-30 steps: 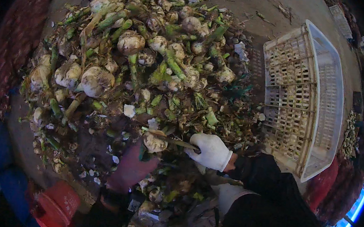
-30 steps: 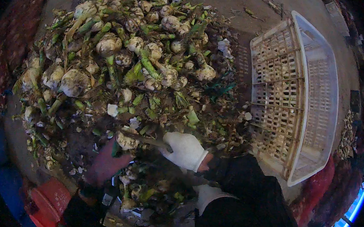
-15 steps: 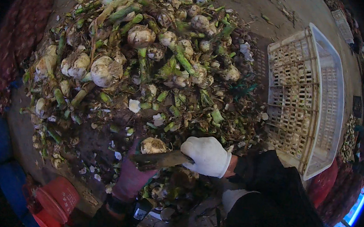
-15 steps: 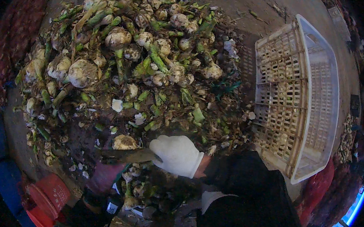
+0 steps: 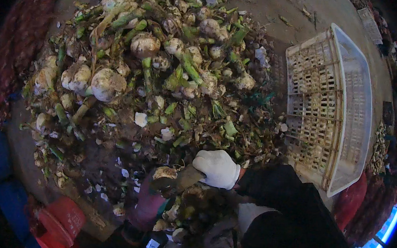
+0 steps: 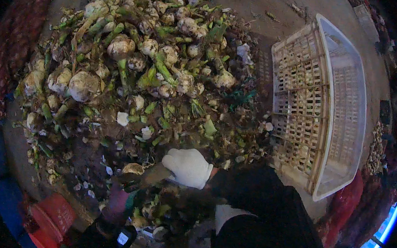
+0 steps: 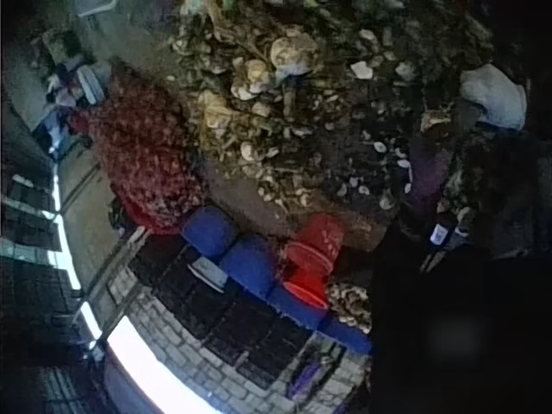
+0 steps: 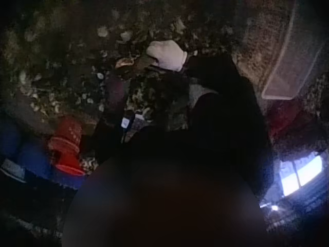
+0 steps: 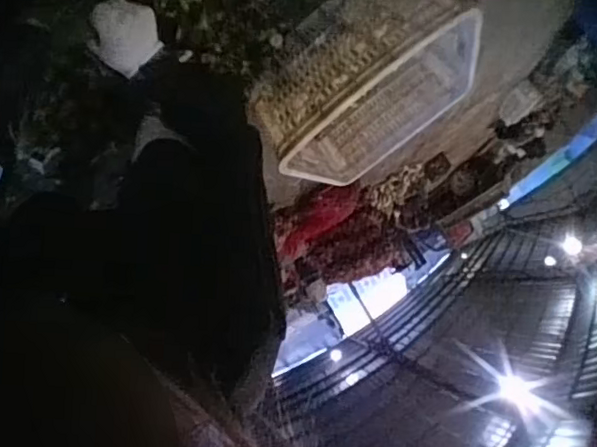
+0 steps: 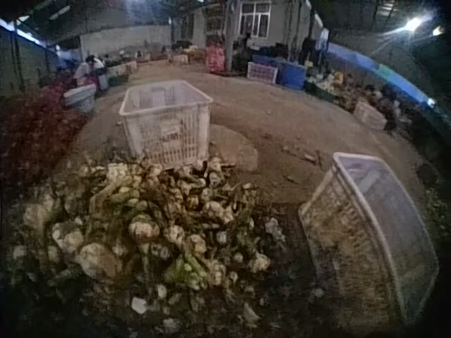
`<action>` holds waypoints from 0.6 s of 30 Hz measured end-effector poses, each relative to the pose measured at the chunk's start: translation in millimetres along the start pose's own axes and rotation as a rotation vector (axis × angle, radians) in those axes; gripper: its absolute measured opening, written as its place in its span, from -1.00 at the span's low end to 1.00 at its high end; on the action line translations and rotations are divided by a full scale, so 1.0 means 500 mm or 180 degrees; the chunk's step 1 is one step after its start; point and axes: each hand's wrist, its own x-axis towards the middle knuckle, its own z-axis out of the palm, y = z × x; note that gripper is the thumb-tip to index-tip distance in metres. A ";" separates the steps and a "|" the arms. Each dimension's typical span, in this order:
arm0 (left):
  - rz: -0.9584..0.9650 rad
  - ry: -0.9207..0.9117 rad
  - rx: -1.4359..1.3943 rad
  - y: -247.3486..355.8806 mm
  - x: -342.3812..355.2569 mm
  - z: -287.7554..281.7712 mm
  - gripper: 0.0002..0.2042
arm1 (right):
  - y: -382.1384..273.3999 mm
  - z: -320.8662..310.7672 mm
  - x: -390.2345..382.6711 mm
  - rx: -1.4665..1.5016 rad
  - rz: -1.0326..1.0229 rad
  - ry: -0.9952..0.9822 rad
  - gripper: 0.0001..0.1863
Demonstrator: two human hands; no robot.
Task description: Cutting the ends off of large vegetables using a knife
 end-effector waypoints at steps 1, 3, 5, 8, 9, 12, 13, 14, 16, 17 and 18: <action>0.0242 -0.0127 0.0178 -0.023 -0.011 -0.016 -0.43 | 0.000 0.003 0.000 0.0025 0.0011 -0.0118 -0.74; 0.0588 -0.0516 0.0412 -0.031 -0.013 -0.022 -0.45 | 0.009 0.004 -0.001 -0.0055 0.0343 -0.0396 -0.74; 0.0780 -0.0999 0.0553 -0.012 -0.009 -0.015 -0.45 | 0.046 0.023 -0.009 -0.0208 0.0970 -0.0701 -0.73; 0.1043 -0.1465 0.0761 0.019 -0.028 -0.024 -0.45 | 0.071 -0.005 -0.016 -0.0142 0.1487 -0.0481 -0.73; 0.1149 -0.1675 0.0799 0.014 -0.026 -0.024 -0.45 | 0.045 -0.017 -0.023 -0.0119 0.1445 -0.0349 -0.74; -0.0445 -0.0770 -0.1524 -0.011 0.029 -0.062 -0.30 | 0.031 0.003 -0.001 -0.0040 0.1128 0.0105 -0.78; -0.0158 -0.0594 -0.0941 0.010 0.030 -0.067 -0.32 | 0.023 0.000 0.002 0.0130 0.1270 0.0030 -0.78; 0.0475 -0.0427 0.0120 0.033 0.014 -0.057 -0.33 | 0.009 -0.008 0.004 0.0299 0.1413 -0.0044 -0.78; 0.1205 0.0028 0.0728 0.048 0.006 -0.059 -0.36 | -0.023 -0.030 0.016 0.0518 0.1264 -0.0011 -0.77; 0.1534 0.0233 0.0668 0.019 0.027 -0.080 -0.41 | -0.029 -0.022 0.014 0.0376 0.1007 -0.0050 -0.77; 0.1434 0.0205 0.0092 0.012 0.040 -0.092 -0.46 | -0.042 -0.024 0.012 0.0424 0.0679 -0.0247 -0.76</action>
